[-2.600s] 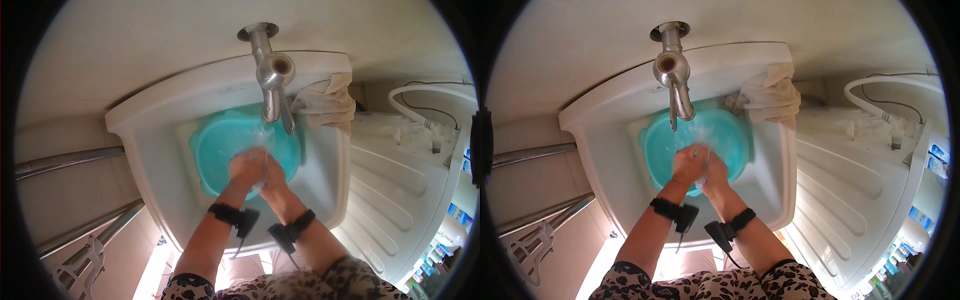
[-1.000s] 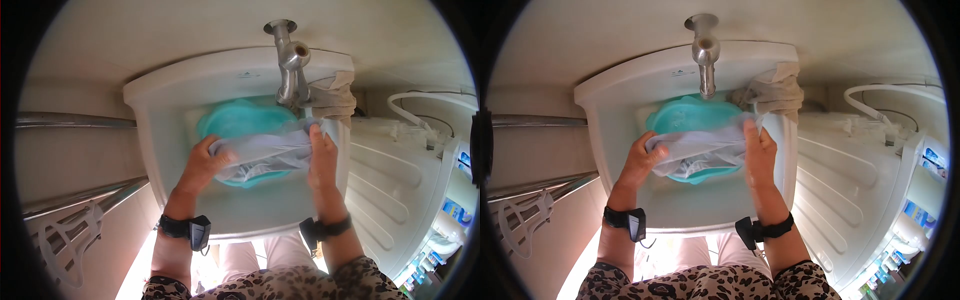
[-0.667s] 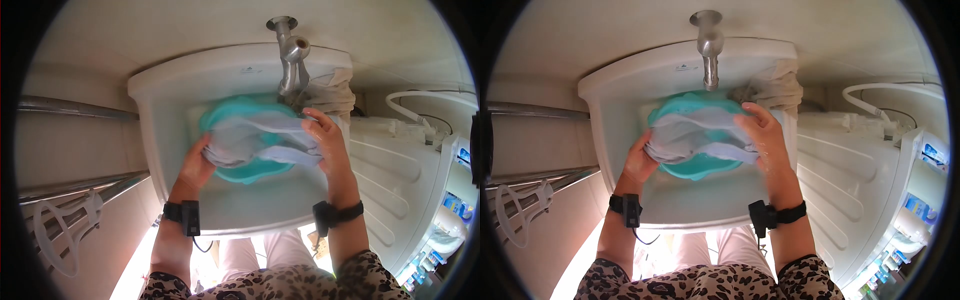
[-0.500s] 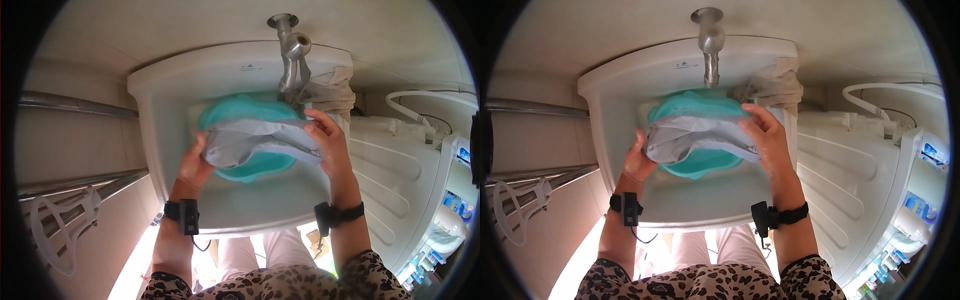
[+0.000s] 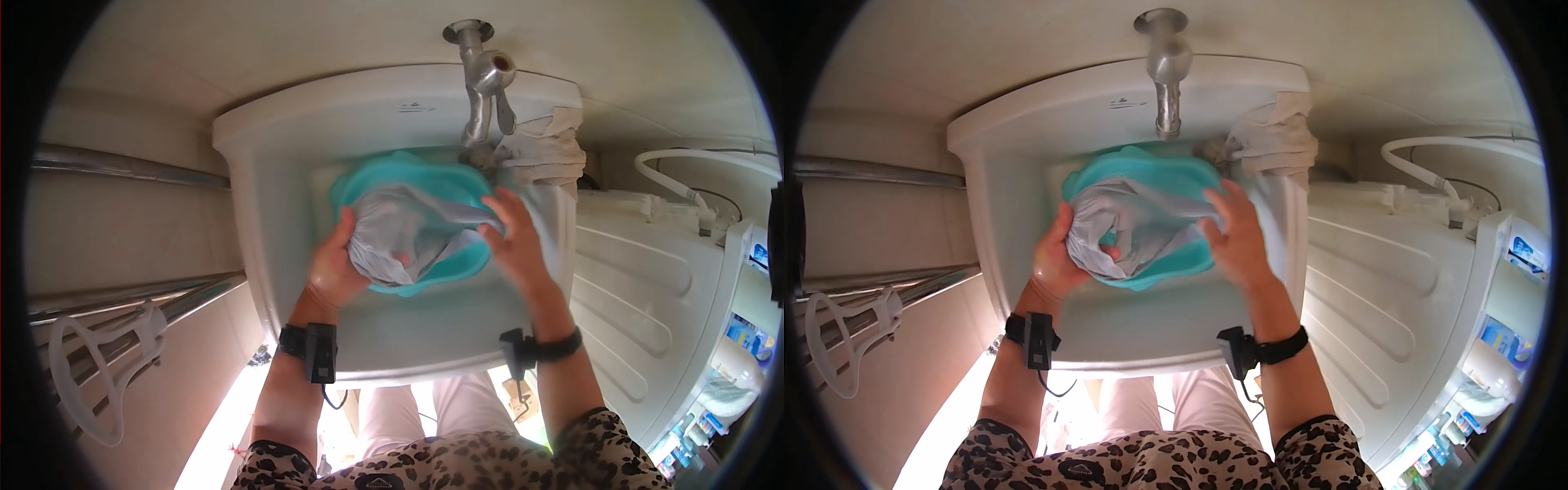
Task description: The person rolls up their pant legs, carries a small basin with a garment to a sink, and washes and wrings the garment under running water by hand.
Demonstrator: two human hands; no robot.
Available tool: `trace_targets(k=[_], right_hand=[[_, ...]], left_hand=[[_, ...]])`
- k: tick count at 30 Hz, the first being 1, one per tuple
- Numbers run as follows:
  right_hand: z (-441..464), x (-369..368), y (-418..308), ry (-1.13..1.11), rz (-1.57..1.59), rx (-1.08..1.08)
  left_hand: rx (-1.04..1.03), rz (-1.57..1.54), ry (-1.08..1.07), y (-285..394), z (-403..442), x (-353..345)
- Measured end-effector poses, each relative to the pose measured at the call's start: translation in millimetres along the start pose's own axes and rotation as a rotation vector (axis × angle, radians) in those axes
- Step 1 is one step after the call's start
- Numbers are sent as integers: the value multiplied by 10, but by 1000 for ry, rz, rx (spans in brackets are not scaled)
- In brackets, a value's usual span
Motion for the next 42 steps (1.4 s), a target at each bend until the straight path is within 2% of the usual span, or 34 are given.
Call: trace_targets(k=[1,4,6,9,12,13,15,16,17,19,21,22,25,28,30,32,34,36,38,41,42], right_hand=[[-34,-57,-62,-70,161,-30],[-219,-460,-205,-422,901,-402],[-333,-689,-347,-572,1163,-573],[-337,-716,-592,-527,1253,-419],[-442,-789,-467,-711,841,-350],[-403,-682,-307,-590,860,-420],[-355,-420,-17,-344,884,-555],[-302,-312,67,-199,1097,-653],[-250,-204,154,-39,1306,-747],[-262,-248,129,-159,1437,-898],[-337,-333,14,-304,1637,-1035],[-337,-322,-37,-342,1674,-1024],[-379,-325,-124,-422,1796,-1018],[-451,-431,-71,-421,1952,-1052],[-459,-543,-94,-414,2074,-1039],[-449,-542,-157,-441,2133,-961],[-445,-511,-248,-474,2140,-916],[-426,-377,-415,-513,2094,-907],[-341,-177,-422,-413,1990,-838],[-107,-161,-276,-281,1681,-681],[-52,-191,-209,-236,1555,-620]], left_hand=[[10,-54,-99,-44,15,-71],[-15,-6,-39,-151,78,-117],[-44,14,12,-165,111,-187],[-66,103,-1,-121,102,-291],[-82,304,43,0,55,-318],[-85,382,72,51,49,-293],[-1,562,286,135,17,146],[39,647,395,197,-34,342],[65,668,377,226,-43,338],[118,710,337,277,-47,315],[3,680,358,457,-19,352],[-54,666,367,539,3,351],[-434,812,544,939,-43,353],[-542,1285,692,1104,-107,439],[-328,1166,432,675,93,563],[-230,1079,120,109,114,167],[-445,1253,10,-188,27,-291],[-481,1476,-100,-398,29,-482],[-465,1665,-149,-478,10,-530],[-213,1322,-73,-368,-74,-379],[-158,999,-32,-339,-96,-337]])
Point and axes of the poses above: each hand's wrist, its own z-axis towards the middle knuckle, its own x-axis out of the back of the hand, y = z × x, the point moved 10 cm from there along z, towards the middle knuckle, and after that the axes turned 4 degrees about -x, right-handed, at the moved point
